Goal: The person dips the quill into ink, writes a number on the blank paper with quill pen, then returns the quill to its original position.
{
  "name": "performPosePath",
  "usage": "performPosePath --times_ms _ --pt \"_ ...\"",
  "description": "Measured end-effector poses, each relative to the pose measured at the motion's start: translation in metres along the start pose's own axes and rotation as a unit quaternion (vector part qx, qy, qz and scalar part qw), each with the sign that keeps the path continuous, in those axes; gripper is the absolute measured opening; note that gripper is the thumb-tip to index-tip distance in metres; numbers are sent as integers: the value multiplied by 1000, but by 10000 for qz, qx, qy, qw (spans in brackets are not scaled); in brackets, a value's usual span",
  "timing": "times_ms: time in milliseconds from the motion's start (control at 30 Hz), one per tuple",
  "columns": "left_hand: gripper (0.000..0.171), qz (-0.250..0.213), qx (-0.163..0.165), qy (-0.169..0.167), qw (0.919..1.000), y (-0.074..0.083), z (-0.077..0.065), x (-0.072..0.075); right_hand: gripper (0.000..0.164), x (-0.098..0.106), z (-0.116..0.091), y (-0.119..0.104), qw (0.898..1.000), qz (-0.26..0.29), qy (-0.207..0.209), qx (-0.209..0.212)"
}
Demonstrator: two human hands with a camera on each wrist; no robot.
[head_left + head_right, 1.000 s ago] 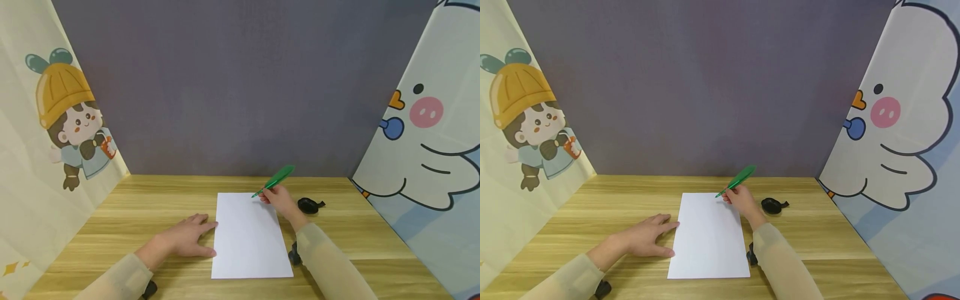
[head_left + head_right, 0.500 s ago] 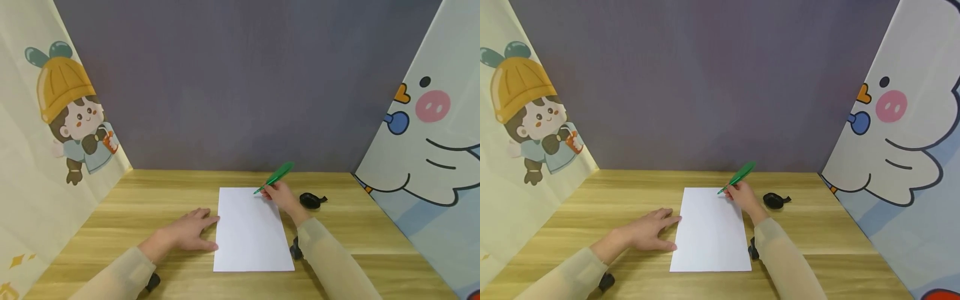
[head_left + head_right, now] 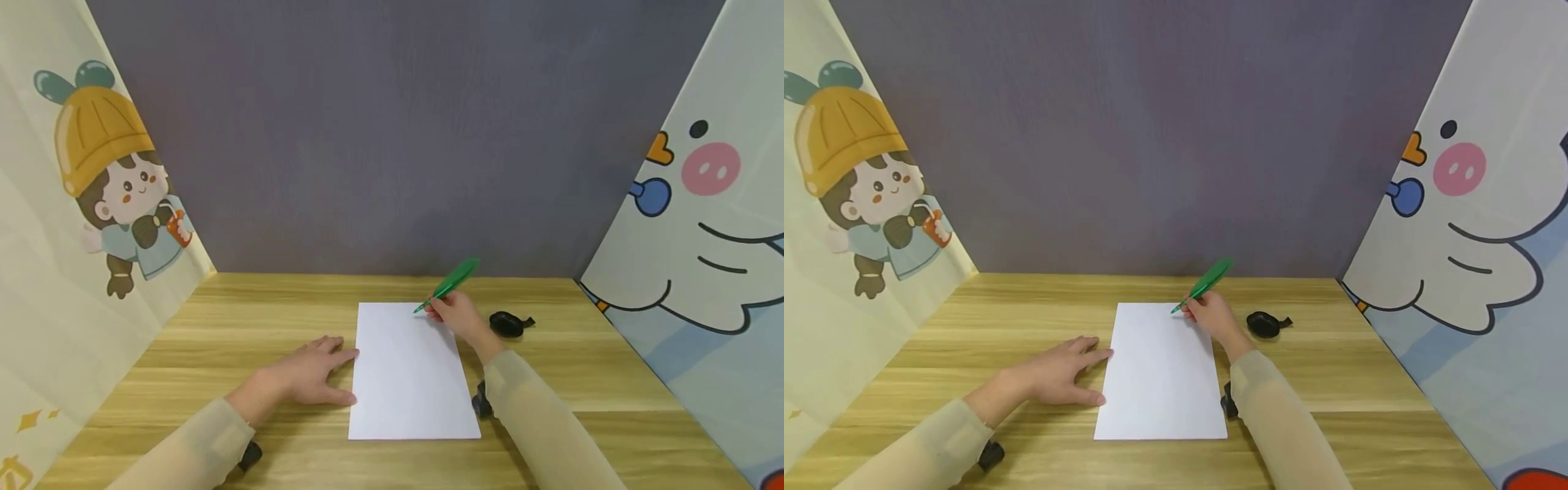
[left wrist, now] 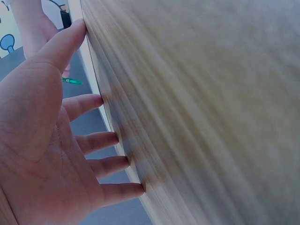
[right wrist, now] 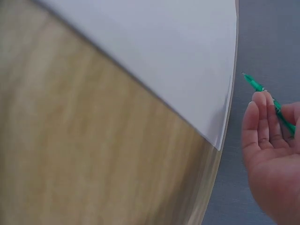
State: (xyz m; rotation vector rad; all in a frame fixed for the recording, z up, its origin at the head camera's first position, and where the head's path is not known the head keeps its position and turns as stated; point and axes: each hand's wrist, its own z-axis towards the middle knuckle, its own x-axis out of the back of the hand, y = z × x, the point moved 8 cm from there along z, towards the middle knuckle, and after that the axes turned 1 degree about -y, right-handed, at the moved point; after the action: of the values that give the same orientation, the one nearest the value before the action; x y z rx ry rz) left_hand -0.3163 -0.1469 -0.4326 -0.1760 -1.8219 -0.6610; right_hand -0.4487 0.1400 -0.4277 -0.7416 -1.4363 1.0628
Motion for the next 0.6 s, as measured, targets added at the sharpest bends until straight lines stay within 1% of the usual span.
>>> performPosePath --times_ms 233,600 --pt "94 33 21 41 10000 -2 1 -1 28 1 1 2 9997 -198 90 -73" --pt "94 61 64 46 10000 -4 2 -2 30 3 2 3 9996 -218 141 -128"
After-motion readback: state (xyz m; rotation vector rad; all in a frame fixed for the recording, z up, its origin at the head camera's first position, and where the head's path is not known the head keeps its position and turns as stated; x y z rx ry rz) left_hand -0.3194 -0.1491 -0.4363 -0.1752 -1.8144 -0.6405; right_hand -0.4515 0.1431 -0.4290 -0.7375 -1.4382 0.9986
